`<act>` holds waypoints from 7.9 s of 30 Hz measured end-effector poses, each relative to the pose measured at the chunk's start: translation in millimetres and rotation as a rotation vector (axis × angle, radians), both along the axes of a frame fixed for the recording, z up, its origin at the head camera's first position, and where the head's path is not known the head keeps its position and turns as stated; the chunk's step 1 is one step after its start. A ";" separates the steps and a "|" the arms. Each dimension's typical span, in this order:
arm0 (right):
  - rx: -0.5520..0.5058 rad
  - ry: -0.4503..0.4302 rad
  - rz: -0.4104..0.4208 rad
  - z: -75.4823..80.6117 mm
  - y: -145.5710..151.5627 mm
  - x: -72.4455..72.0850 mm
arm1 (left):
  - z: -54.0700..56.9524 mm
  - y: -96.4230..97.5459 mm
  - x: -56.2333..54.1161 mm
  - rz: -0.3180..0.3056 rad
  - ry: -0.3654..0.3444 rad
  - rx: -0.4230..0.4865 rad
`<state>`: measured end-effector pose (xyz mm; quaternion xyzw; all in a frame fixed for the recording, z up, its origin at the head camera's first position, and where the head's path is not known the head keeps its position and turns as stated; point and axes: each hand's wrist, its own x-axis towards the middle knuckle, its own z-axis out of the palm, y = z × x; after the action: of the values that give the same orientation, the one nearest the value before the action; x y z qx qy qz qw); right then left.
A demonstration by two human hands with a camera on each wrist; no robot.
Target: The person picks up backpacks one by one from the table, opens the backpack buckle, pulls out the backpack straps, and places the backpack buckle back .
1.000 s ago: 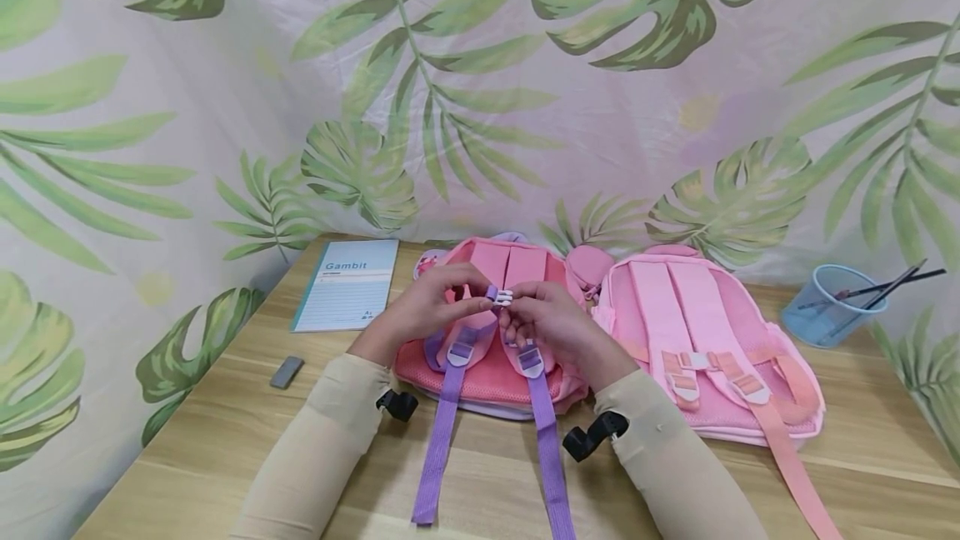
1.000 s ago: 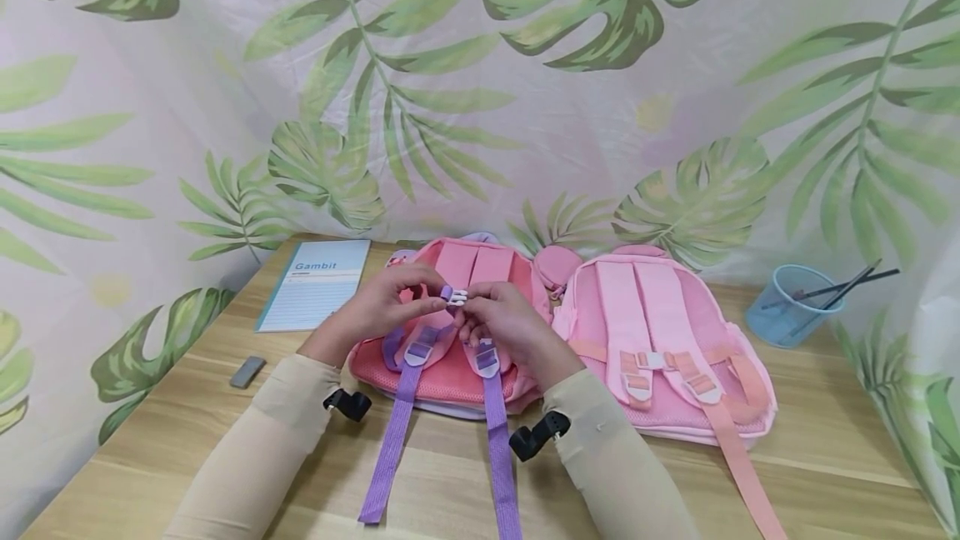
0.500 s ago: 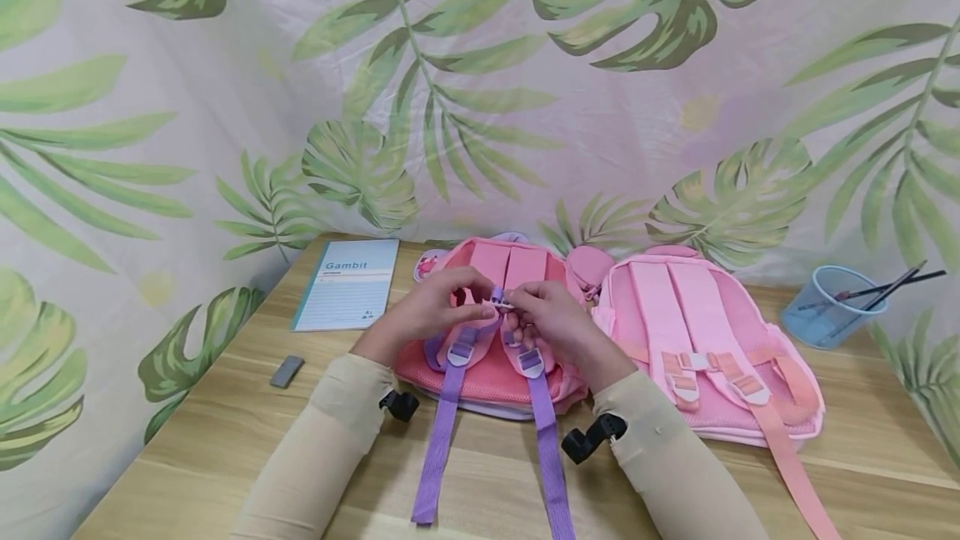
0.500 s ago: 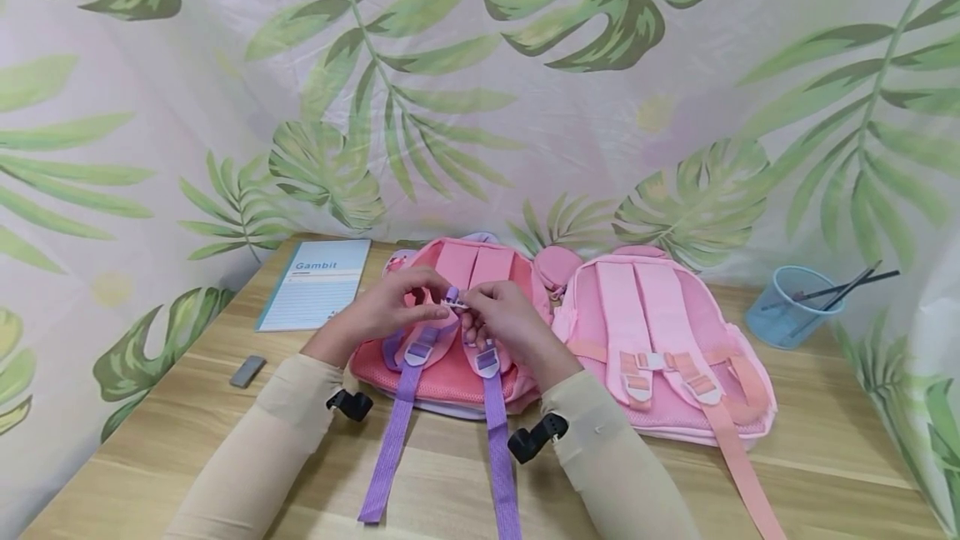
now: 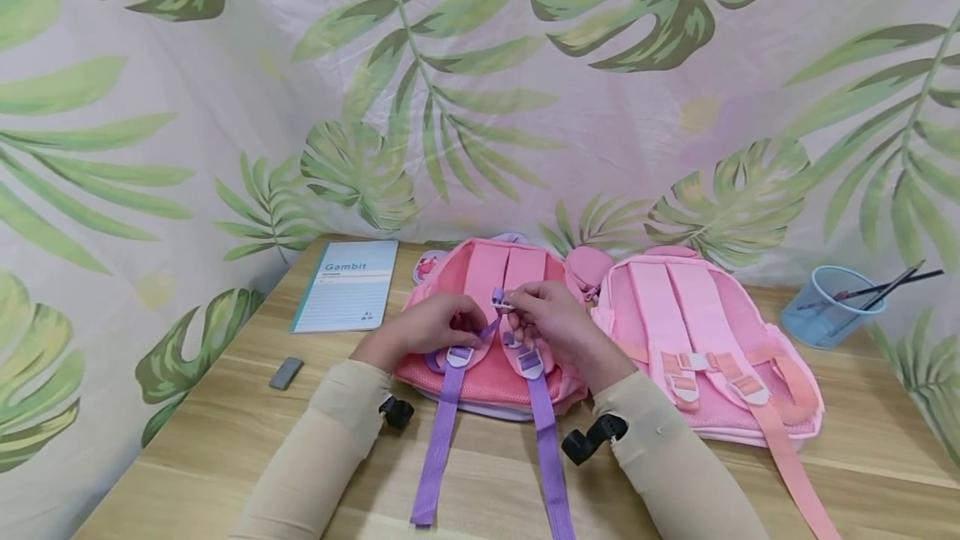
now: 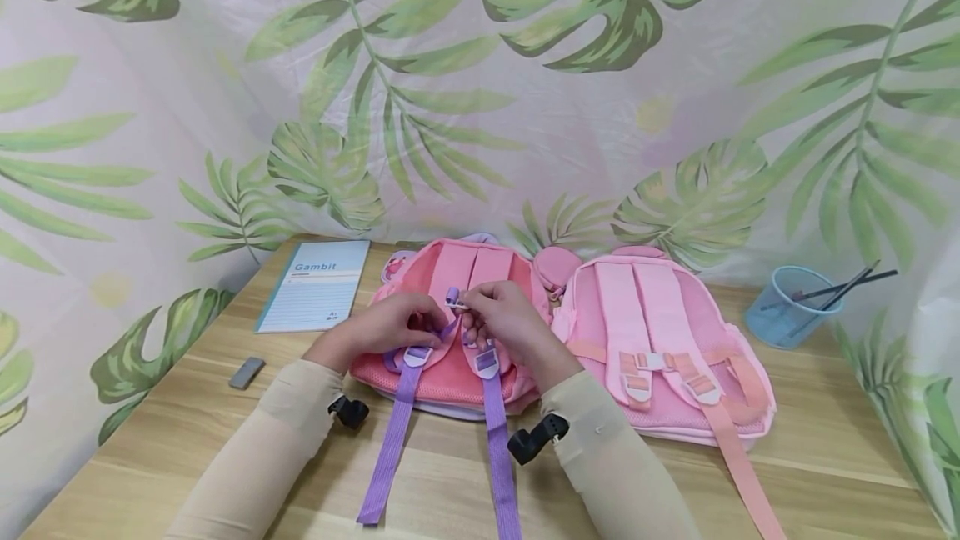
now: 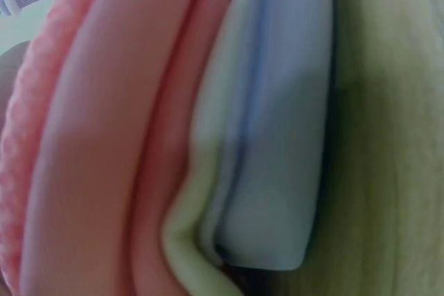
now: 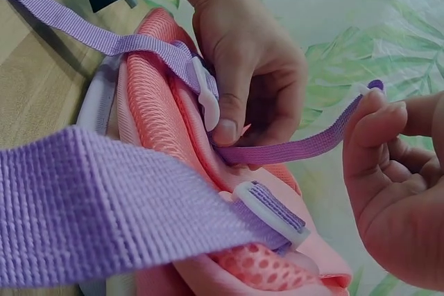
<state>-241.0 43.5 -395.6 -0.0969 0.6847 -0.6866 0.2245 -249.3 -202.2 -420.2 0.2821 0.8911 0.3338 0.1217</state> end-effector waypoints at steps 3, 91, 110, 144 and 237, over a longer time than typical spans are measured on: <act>-0.015 -0.005 -0.008 0.0 1.3 0.7 | -1.8 1.0 -1.2 -0.016 0.031 -0.018; 0.693 0.182 0.046 -18.8 91.9 11.7 | -16.7 -4.7 -2.9 0.062 -0.020 0.037; 0.494 0.411 0.004 -3.3 164.6 25.7 | 3.4 24.2 -1.2 0.085 0.040 0.088; 0.773 0.610 0.024 -21.0 275.1 31.1 | 16.2 254.9 -9.7 -0.156 0.084 -0.083; 0.970 0.582 0.009 -19.1 297.8 28.7 | -7.7 288.0 -11.2 -0.140 0.129 -0.175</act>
<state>-212.3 341.3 -414.8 -0.1711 0.9550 -0.2375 0.0482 -260.5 85.8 -427.9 0.3530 0.9009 0.2268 0.1115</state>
